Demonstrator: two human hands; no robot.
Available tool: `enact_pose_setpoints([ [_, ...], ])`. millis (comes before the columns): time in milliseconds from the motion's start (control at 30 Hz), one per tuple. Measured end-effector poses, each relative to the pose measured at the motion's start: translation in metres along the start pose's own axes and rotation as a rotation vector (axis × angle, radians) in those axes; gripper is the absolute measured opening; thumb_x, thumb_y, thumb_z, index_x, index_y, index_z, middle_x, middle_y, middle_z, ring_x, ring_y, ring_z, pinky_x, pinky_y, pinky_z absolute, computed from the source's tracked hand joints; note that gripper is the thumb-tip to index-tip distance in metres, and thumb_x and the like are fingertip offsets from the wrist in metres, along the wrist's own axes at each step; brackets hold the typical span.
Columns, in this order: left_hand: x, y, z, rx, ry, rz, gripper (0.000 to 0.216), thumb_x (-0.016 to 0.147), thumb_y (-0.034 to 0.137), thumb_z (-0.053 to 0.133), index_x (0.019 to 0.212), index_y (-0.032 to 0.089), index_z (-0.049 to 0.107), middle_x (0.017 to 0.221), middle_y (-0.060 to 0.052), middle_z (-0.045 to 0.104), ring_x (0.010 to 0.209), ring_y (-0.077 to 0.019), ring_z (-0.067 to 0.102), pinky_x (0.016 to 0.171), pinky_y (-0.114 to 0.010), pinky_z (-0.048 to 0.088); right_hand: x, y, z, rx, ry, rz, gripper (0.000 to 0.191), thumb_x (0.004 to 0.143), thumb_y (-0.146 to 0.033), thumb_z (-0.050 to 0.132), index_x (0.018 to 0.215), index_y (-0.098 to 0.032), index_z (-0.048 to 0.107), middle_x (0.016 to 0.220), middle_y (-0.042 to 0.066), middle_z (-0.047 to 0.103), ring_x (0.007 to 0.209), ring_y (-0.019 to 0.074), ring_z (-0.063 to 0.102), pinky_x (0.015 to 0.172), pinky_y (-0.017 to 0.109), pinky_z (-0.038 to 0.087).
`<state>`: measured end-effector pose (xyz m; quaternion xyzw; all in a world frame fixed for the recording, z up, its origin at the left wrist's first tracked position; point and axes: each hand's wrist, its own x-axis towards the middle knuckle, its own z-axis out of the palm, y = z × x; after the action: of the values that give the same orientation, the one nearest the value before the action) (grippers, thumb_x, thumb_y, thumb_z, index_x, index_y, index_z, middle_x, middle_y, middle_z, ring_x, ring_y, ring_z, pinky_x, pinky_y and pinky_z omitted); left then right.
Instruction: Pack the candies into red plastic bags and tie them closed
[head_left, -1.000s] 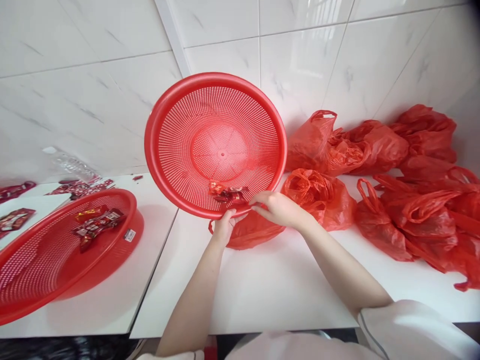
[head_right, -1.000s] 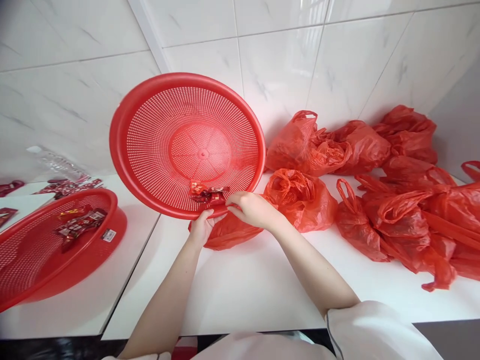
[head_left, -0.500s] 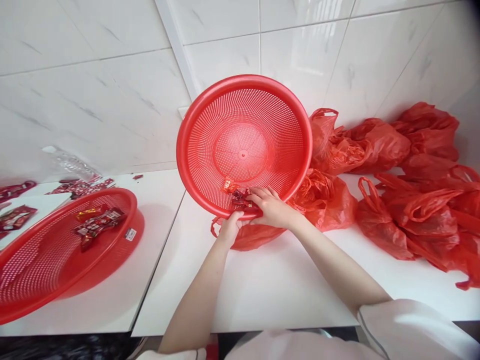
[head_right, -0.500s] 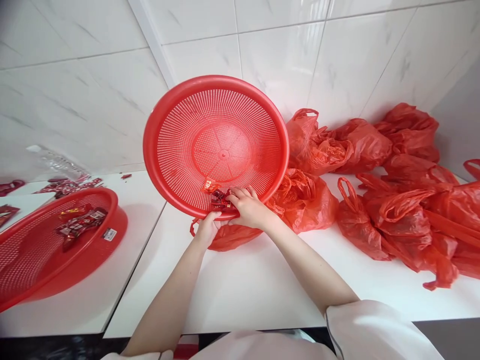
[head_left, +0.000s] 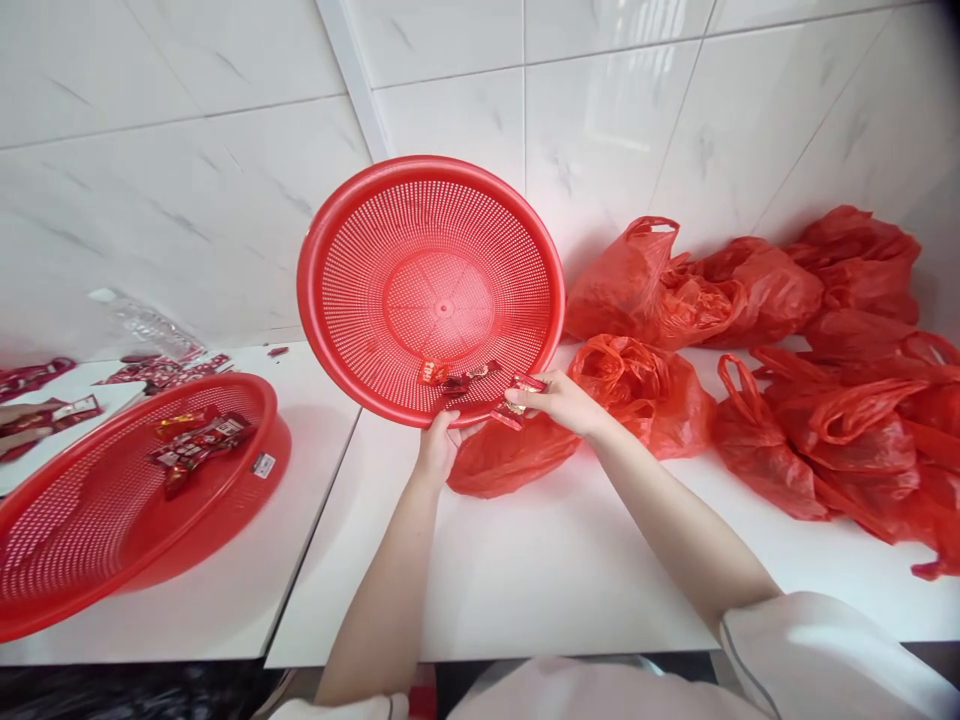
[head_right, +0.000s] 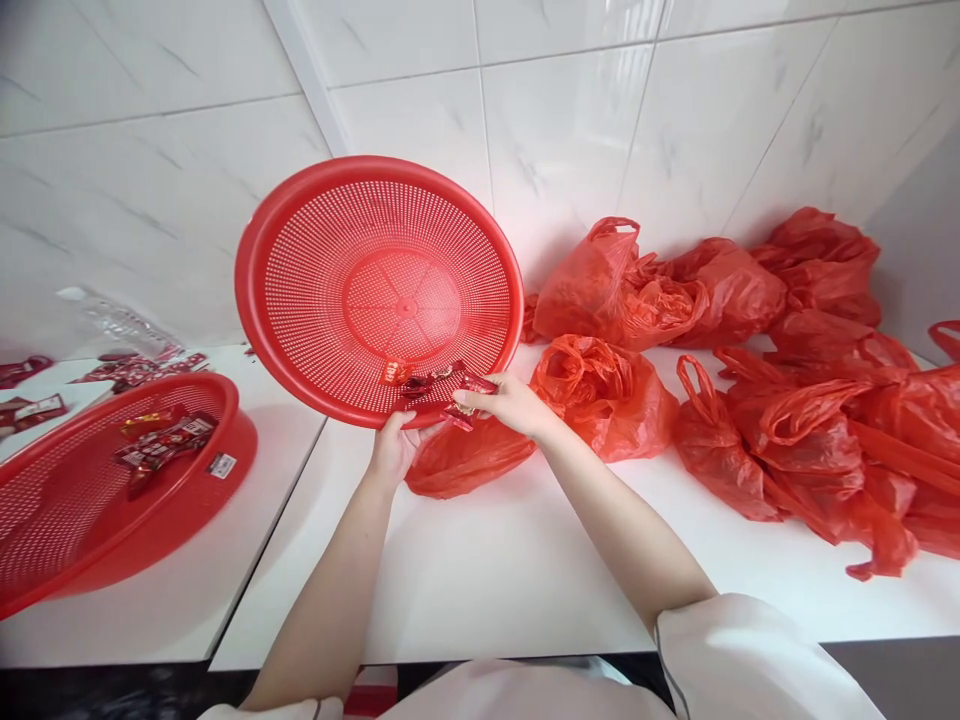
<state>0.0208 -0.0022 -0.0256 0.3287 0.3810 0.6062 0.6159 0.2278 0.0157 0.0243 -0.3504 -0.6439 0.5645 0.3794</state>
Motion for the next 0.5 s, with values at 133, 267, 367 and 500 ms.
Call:
enact_pose_setpoints([
  [133, 0.0001, -0.0002, 0.0002, 0.007, 0.023, 0.001, 0.036, 0.068, 0.021, 0.060, 0.103, 0.012, 0.062, 0.103, -0.010, 0.071, 0.108, -0.0301, 0.064, 0.094, -0.050, 0.050, 0.0023, 0.0036, 0.0015, -0.082, -0.033, 0.067, 0.041, 0.083, -0.053, 0.058, 0.079, -0.013, 0.065, 0.068, 0.001, 0.063, 0.060, 0.0113, 0.057, 0.062, 0.024, 0.048],
  [267, -0.0002, -0.0005, 0.0015, 0.018, 0.027, -0.008, 0.038, 0.067, 0.021, 0.060, 0.104, 0.012, 0.061, 0.104, -0.011, 0.071, 0.110, -0.0313, 0.062, 0.091, -0.050, 0.051, 0.0017, 0.0035, 0.0050, -0.136, -0.115, 0.102, 0.028, 0.088, -0.039, 0.055, 0.093, -0.013, 0.065, 0.086, 0.005, 0.069, 0.070, 0.0127, 0.063, 0.068, 0.025, 0.052],
  [367, -0.0005, 0.0002, 0.0020, 0.033, 0.027, -0.008, 0.036, 0.067, 0.023, 0.060, 0.100, 0.012, 0.061, 0.106, -0.012, 0.070, 0.111, -0.0316, 0.062, 0.091, -0.049, 0.051, -0.0008, 0.0014, 0.0048, -0.302, -0.247, 0.079, 0.023, 0.088, -0.033, 0.056, 0.100, -0.016, 0.066, 0.093, 0.005, 0.071, 0.077, 0.0149, 0.066, 0.075, 0.027, 0.052],
  [500, -0.0009, 0.0036, 0.0015, 0.033, 0.083, 0.007, 0.033, 0.065, 0.021, 0.061, 0.097, 0.013, 0.060, 0.104, -0.010, 0.071, 0.110, -0.0308, 0.063, 0.093, -0.048, 0.051, -0.0049, -0.0007, 0.0050, -0.776, -0.189, 0.018, 0.025, 0.091, -0.034, 0.051, 0.090, -0.017, 0.069, 0.090, 0.006, 0.071, 0.084, 0.0190, 0.066, 0.079, 0.029, 0.047],
])
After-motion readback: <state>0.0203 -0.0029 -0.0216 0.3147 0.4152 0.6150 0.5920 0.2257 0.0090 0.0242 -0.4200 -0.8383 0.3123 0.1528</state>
